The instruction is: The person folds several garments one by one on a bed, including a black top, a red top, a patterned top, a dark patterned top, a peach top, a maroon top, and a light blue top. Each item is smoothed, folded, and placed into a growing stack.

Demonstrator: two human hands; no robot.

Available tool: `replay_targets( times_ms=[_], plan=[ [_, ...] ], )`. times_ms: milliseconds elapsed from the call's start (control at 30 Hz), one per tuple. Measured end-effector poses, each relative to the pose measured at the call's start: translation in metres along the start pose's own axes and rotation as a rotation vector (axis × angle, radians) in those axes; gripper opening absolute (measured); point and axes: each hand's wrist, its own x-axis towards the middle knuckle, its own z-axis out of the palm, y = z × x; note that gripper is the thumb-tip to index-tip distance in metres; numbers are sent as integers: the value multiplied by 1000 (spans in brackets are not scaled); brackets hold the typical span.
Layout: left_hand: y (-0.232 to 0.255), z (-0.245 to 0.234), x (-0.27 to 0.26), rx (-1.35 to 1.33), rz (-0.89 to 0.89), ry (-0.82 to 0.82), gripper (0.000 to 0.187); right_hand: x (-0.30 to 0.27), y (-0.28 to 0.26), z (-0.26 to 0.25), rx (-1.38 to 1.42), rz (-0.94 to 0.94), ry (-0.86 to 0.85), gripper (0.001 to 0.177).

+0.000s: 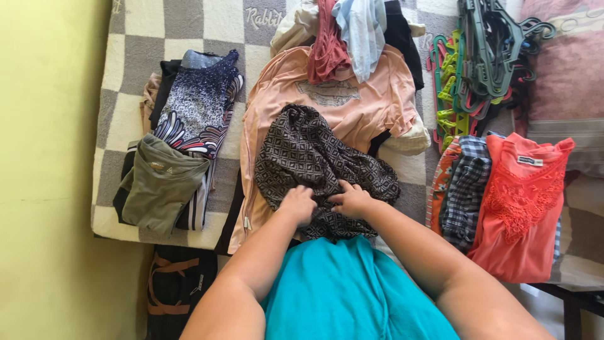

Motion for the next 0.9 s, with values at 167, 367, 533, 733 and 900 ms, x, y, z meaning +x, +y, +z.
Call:
replay_targets(
  times_ms=[167,367,533,733,900],
  plan=[
    [-4,2,-6,-631,-150,-67,36,17,-21,-20,227,156,123,32],
    [-27,-9,-16,-590,-509,-58,64,-5,-34,-124,1433,-200,372,23],
    [-16,-65,-3,-417,-610,-190,102,-48,-100,-174,1173,-433,307,23],
    [4,-105,17,-976,-105,794,39,-81,-121,-227,704,-539,460,16],
    [1,-162,-9,-1235,-310,789,26,-96,-114,-243,-438,-21,712,43]
  ],
)
